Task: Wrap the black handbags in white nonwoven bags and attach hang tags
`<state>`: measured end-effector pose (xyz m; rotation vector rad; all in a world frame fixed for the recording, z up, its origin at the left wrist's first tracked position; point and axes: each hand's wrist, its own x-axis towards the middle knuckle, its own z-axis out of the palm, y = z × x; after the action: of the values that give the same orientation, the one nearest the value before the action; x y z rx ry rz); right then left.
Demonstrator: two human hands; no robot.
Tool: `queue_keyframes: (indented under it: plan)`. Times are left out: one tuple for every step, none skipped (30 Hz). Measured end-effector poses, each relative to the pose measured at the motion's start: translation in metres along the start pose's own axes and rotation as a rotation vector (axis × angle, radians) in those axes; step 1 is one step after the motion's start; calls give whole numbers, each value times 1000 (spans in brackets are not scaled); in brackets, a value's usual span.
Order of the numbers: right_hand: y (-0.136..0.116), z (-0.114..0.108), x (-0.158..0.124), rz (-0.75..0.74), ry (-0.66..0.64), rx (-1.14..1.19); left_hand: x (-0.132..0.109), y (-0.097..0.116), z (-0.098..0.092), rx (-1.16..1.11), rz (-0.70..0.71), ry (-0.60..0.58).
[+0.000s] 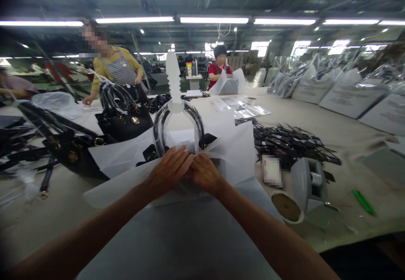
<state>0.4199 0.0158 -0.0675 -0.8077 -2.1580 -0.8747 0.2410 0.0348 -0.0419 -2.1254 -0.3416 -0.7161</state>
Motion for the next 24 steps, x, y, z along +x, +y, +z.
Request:
queue_keyframes:
  plan:
    - [-1,1,-1,9,-3,-2,4,0,1,6,11,-17]
    - [-1,1,-3,14,-22,-8,6,0,3,1,34,-30]
    - [-1,0,-5,15,-48,-13,6,0,5,-6,61,-40]
    - [-1,0,-8,14,-73,-16,5,1,8,-11,86,-47]
    - [-2,0,-10,15,-89,-19,2,3,10,-10,102,-54]
    - [-2,1,-13,20,-99,-21,-1,6,12,-4,105,-60]
    - [-2,2,-16,29,-103,-21,-4,9,14,5,98,-66]
    - [-3,4,-18,38,-100,-19,-6,12,15,15,86,-72]
    - [-4,6,-19,49,-97,-15,-8,16,16,24,70,-77]
    - [-6,6,-21,61,-94,-10,-10,19,17,34,56,-85]
    - [-9,6,-22,73,-92,-4,-11,21,17,40,45,-92]
    - [-12,5,-24,87,-94,1,-11,24,17,42,36,-98]
    - [-16,1,-27,106,-97,7,-11,26,16,37,27,-99]
    - [-21,-4,-32,130,-102,11,-11,28,15,29,19,-96]
    - [-25,-10,-39,157,-105,11,-11,30,14,22,12,-92]
    - [-29,-18,-48,191,-107,8,-11,31,13,18,6,-85]
    - [-32,-28,-59,236,-110,-2,-11,33,12,17,2,-76]
    - [-34,-38,-73,292,-113,-21,-11,34,13,20,0,-73]
    - [-34,-49,-89,361,-114,-54,-11,35,14,23,2,-69]
    - [-32,-61,-107,448,-116,-97,-12,36,15,24,3,-69]
    - [-28,-74,-126,564,-120,-146,-12,37,18,23,3,-70]
    - [-22,-88,-145,722,-118,-204,-13,38,21,21,0,-65]
    - [-14,-103,-163,907,-111,-260,-14,39,24,19,-7,-55]
    - [-5,-119,-181,1121,-98,-311,-14,40,26,15,-16,-39]
